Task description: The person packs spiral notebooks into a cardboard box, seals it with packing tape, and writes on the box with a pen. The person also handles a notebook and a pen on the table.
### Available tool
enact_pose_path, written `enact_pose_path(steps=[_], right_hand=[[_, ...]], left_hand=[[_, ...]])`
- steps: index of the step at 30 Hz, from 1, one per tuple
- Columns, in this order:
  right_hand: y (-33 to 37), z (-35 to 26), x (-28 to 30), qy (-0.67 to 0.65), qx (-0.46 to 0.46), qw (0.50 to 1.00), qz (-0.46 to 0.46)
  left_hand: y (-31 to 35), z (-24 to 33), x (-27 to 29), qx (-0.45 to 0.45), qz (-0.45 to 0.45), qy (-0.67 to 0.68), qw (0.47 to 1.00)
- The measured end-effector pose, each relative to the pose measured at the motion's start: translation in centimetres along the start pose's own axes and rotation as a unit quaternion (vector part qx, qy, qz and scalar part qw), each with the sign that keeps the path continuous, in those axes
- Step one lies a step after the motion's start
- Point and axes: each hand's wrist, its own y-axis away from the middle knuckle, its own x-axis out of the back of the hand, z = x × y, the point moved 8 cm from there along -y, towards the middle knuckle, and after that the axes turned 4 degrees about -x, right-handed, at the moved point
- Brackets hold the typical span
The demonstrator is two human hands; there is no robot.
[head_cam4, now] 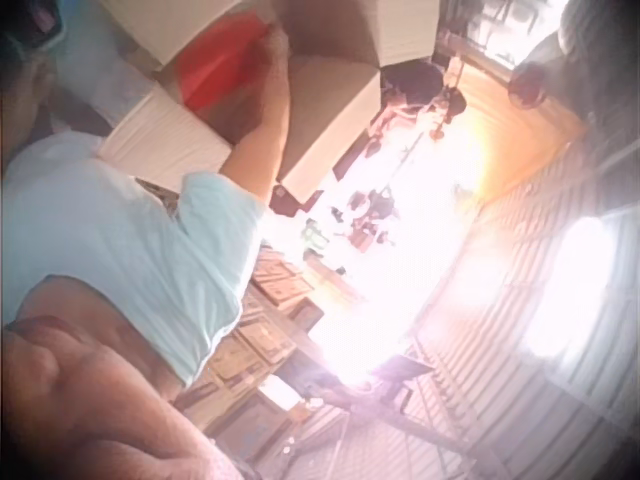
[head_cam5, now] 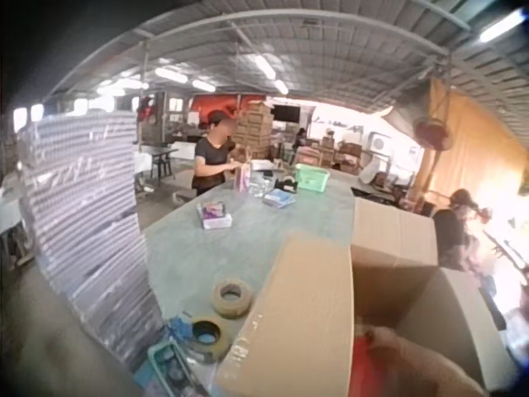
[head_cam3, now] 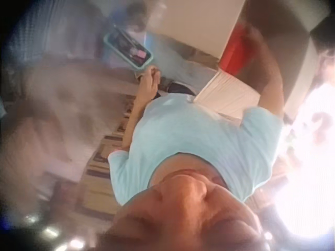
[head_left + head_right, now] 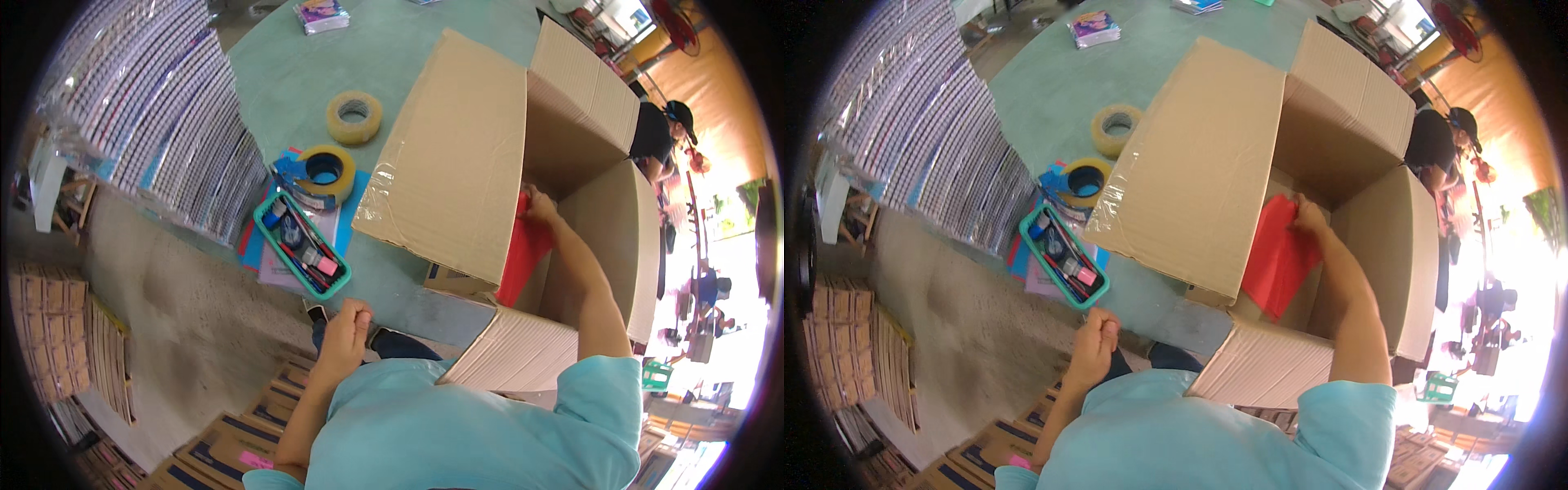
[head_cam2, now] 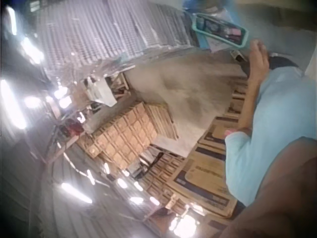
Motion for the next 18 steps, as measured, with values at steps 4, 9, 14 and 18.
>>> enact_pose_path(steps=[4, 9, 14, 18], right_hand=[[2.5, -2.3, 6.3, 0.18, 0.107, 0.977, 0.053], [14.9, -7.6, 20.4, 0.241, -0.09, 0.951, 0.172], [35.8, -18.3, 30.5, -0.085, -0.109, 0.726, 0.674], [39.0, -36.0, 21.6, -0.289, -0.06, 0.713, 0.636]], left_hand=[[-1.2, -1.1, 2.7, 0.06, -0.079, 0.153, 0.983], [-4.4, -2.9, 7.9, 0.054, -0.212, 0.125, 0.968], [-6.8, -4.4, 11.1, -0.043, -0.29, -0.028, 0.956], [-8.4, -5.6, 10.5, -0.132, -0.182, 0.029, 0.974]])
